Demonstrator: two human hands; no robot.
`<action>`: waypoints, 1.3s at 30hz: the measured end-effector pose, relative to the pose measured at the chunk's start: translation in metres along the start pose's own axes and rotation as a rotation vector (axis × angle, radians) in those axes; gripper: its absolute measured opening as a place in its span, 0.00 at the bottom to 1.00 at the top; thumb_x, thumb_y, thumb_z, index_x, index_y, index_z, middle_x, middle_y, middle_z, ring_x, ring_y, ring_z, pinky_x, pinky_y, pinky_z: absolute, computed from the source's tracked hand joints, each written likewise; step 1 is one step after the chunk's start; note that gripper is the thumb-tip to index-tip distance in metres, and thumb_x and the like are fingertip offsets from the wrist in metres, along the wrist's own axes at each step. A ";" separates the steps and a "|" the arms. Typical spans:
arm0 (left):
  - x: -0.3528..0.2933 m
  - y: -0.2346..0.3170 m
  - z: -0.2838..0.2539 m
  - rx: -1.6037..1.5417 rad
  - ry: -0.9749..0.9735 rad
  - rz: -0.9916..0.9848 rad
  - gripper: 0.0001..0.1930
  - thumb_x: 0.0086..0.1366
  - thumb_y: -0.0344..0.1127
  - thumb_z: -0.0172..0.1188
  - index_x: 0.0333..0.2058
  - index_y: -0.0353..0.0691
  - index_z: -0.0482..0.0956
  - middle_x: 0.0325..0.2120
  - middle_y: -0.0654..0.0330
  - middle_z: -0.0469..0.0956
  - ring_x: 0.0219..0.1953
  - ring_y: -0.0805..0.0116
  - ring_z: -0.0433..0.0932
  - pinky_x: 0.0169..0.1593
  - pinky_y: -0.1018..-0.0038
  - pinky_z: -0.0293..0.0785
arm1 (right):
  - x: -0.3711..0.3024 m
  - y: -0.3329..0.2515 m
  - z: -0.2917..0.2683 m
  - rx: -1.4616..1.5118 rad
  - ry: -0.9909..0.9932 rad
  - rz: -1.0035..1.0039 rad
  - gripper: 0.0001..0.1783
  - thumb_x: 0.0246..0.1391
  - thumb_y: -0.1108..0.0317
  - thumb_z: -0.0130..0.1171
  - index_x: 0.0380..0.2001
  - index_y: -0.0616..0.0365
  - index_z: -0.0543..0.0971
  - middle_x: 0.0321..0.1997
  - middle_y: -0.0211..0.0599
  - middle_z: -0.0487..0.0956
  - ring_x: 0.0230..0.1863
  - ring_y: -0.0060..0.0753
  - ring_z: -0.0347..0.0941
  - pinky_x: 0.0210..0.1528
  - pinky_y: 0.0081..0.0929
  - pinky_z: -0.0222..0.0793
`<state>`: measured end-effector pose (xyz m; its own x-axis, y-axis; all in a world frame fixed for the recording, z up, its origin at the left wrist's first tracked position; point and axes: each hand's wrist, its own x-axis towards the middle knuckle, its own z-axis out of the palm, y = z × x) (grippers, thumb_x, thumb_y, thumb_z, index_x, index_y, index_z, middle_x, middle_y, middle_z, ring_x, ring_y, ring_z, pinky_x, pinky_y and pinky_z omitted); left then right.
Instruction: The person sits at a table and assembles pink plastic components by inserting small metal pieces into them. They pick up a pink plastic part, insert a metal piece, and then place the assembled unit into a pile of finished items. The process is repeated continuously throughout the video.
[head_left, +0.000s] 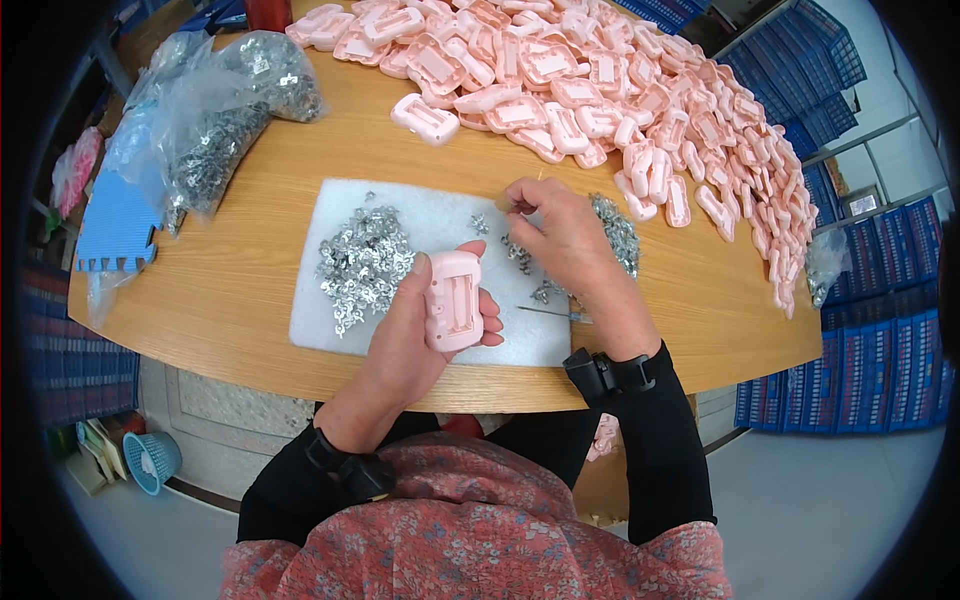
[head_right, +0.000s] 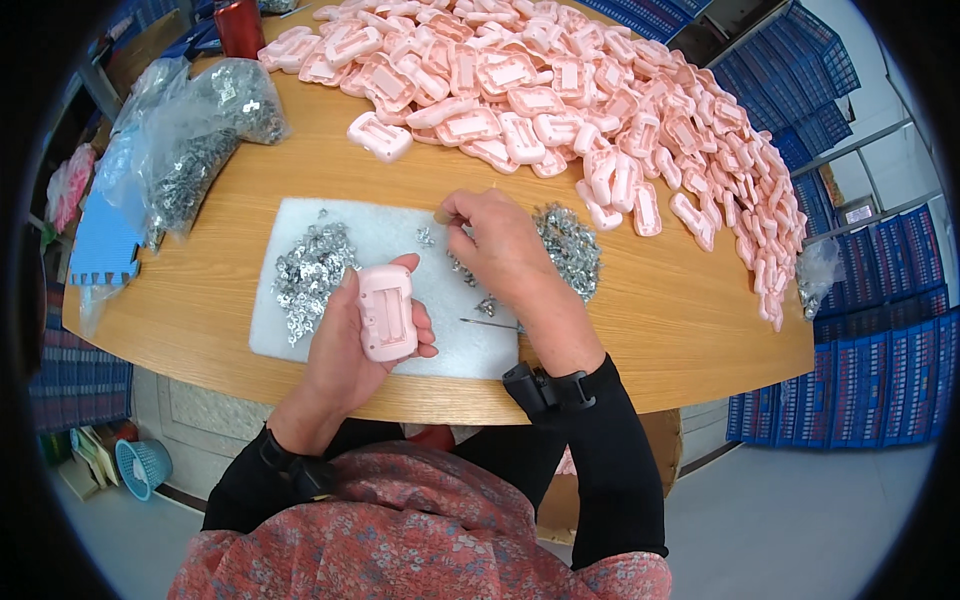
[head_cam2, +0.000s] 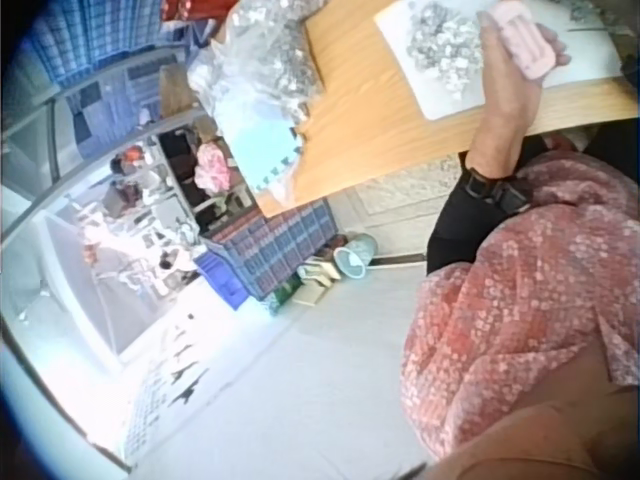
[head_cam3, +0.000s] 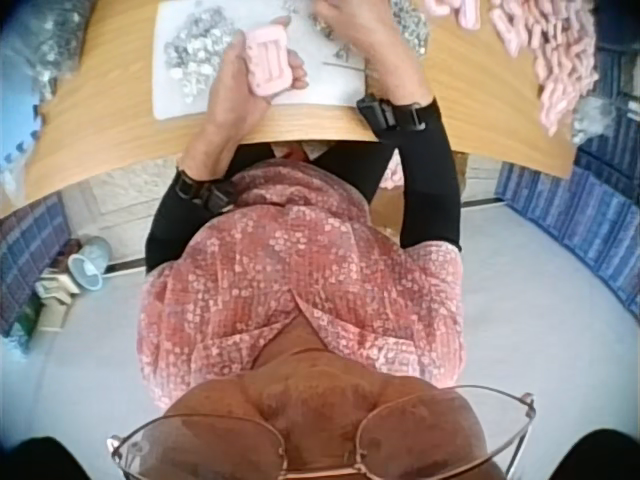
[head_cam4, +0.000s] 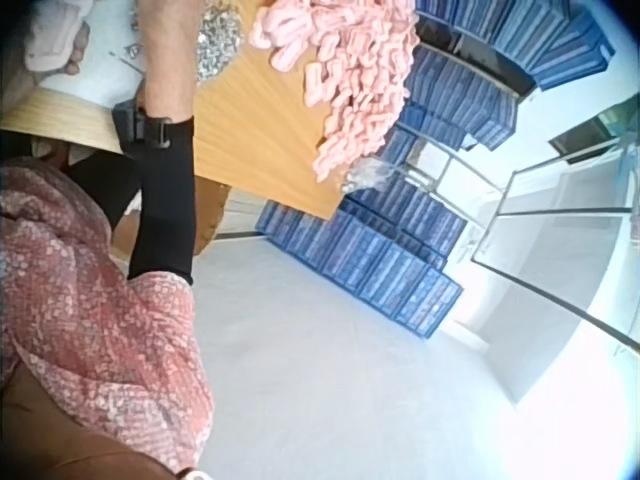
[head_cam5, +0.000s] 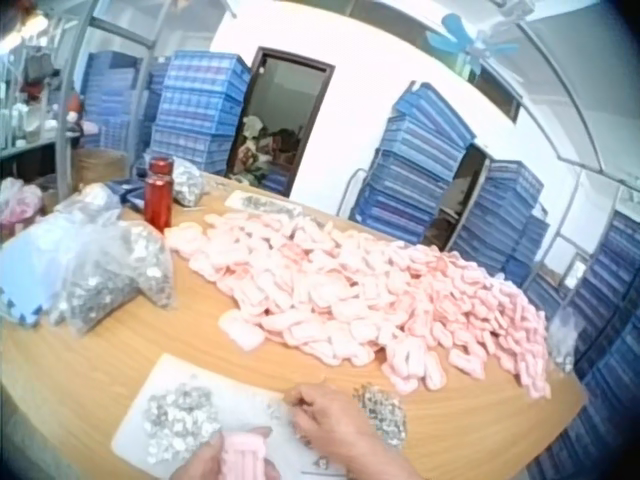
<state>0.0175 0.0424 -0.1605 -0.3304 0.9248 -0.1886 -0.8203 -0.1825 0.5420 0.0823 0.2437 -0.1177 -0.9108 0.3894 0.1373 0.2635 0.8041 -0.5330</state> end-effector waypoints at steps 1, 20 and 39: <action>0.000 0.000 -0.001 -0.006 0.000 0.003 0.33 0.77 0.57 0.29 0.67 0.37 0.60 0.33 0.56 0.79 0.37 0.64 0.80 0.46 0.64 0.79 | 0.001 0.002 0.003 0.008 0.011 -0.042 0.09 0.52 0.71 0.63 0.38 0.59 0.79 0.34 0.43 0.80 0.39 0.44 0.77 0.43 0.35 0.72; 0.004 -0.001 0.002 0.014 0.016 -0.001 0.35 0.77 0.60 0.28 0.66 0.36 0.59 0.34 0.54 0.79 0.36 0.62 0.81 0.44 0.64 0.80 | 0.017 0.012 0.019 -0.057 0.019 -0.205 0.10 0.52 0.70 0.64 0.38 0.59 0.80 0.34 0.42 0.81 0.39 0.44 0.78 0.44 0.38 0.72; 0.004 0.003 0.000 -0.043 0.012 -0.007 0.33 0.77 0.57 0.26 0.64 0.38 0.64 0.33 0.53 0.80 0.36 0.60 0.81 0.43 0.63 0.79 | -0.040 -0.007 -0.004 -0.064 0.074 -0.264 0.09 0.47 0.75 0.64 0.35 0.56 0.81 0.32 0.40 0.81 0.40 0.46 0.75 0.45 0.40 0.71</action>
<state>0.0136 0.0453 -0.1598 -0.3300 0.9220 -0.2025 -0.8420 -0.1905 0.5048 0.1180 0.2248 -0.1157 -0.9254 0.1927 0.3262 0.0418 0.9077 -0.4176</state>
